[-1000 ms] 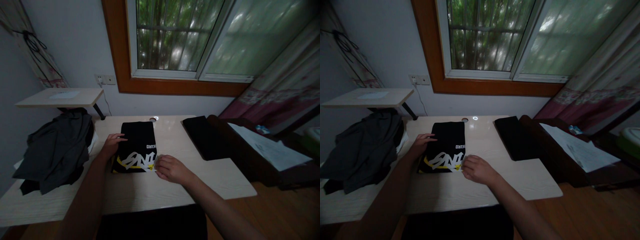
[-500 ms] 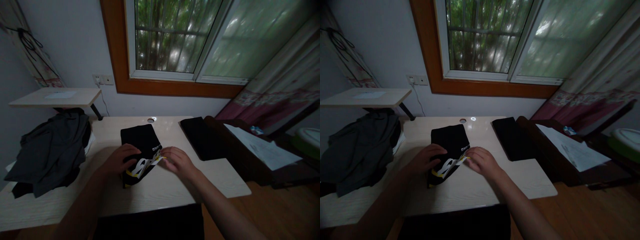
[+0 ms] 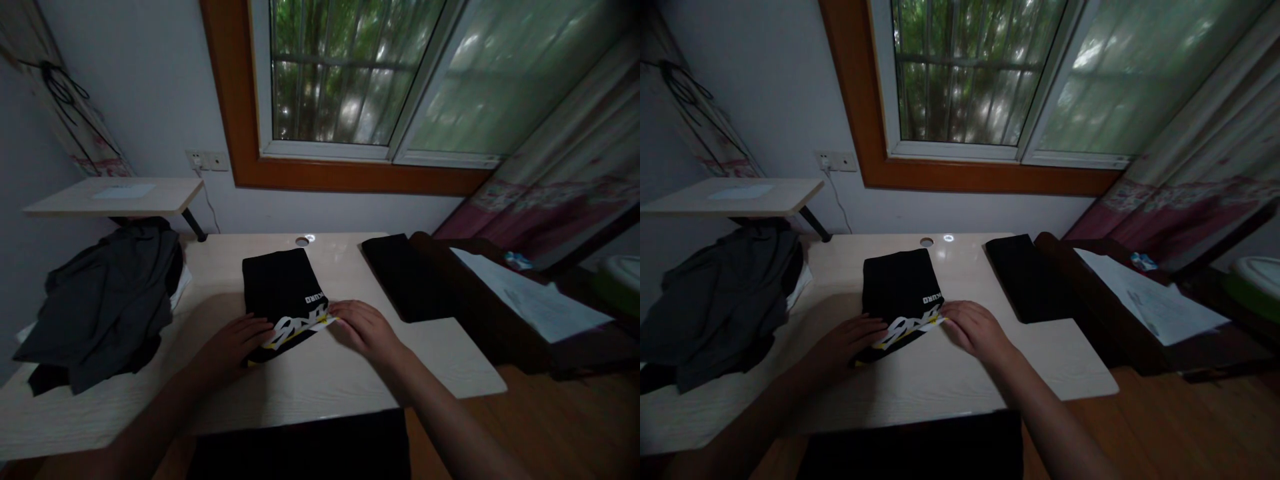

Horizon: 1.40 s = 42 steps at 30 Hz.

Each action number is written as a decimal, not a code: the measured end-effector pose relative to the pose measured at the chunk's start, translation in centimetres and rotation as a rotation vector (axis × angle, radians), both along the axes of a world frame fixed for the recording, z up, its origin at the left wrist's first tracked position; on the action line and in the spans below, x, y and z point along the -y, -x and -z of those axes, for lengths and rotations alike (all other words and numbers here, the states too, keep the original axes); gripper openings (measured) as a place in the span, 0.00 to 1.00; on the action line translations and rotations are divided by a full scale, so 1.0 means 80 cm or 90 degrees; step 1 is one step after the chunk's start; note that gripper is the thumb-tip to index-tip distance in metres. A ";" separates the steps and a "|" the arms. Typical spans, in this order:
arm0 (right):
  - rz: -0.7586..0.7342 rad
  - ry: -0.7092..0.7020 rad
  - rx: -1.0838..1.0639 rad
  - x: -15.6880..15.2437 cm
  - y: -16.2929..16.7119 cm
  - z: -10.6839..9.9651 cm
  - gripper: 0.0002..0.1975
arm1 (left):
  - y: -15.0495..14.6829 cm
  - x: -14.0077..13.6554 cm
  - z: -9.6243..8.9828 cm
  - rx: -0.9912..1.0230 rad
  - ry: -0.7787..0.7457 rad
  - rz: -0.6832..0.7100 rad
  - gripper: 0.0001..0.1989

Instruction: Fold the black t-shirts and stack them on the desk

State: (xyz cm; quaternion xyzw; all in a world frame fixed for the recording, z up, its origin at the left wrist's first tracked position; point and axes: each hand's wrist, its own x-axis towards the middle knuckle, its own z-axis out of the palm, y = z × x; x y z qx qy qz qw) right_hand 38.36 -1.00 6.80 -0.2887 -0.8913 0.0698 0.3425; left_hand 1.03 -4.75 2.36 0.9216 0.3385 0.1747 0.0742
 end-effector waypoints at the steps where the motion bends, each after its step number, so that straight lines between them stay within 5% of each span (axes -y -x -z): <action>1: 0.003 0.008 -0.005 0.001 -0.002 0.002 0.12 | 0.002 -0.001 0.002 0.017 -0.011 -0.002 0.33; 6: 0.012 0.059 -0.056 0.011 -0.012 0.001 0.10 | 0.017 -0.004 -0.007 0.133 0.025 -0.058 0.22; 12: 0.047 0.138 -0.227 0.014 -0.009 -0.017 0.05 | 0.023 -0.003 -0.059 0.278 0.188 -0.193 0.13; 18: 0.116 0.299 -0.503 -0.041 0.043 -0.040 0.09 | 0.001 -0.049 -0.088 0.518 0.265 -0.379 0.19; 23: 0.131 0.426 -0.578 -0.106 0.084 -0.013 0.19 | -0.014 -0.101 -0.061 0.678 0.420 -0.415 0.23; 30: 0.191 0.575 -0.433 -0.133 0.078 0.072 0.38 | -0.003 -0.129 -0.009 0.649 0.472 -0.510 0.33; 34: 0.151 0.584 -0.415 -0.126 0.063 0.088 0.36 | 0.007 -0.132 0.005 0.606 0.445 -0.500 0.43; 42: 0.194 0.462 -0.373 -0.117 0.066 0.086 0.30 | 0.008 -0.126 0.019 0.562 0.333 -0.497 0.37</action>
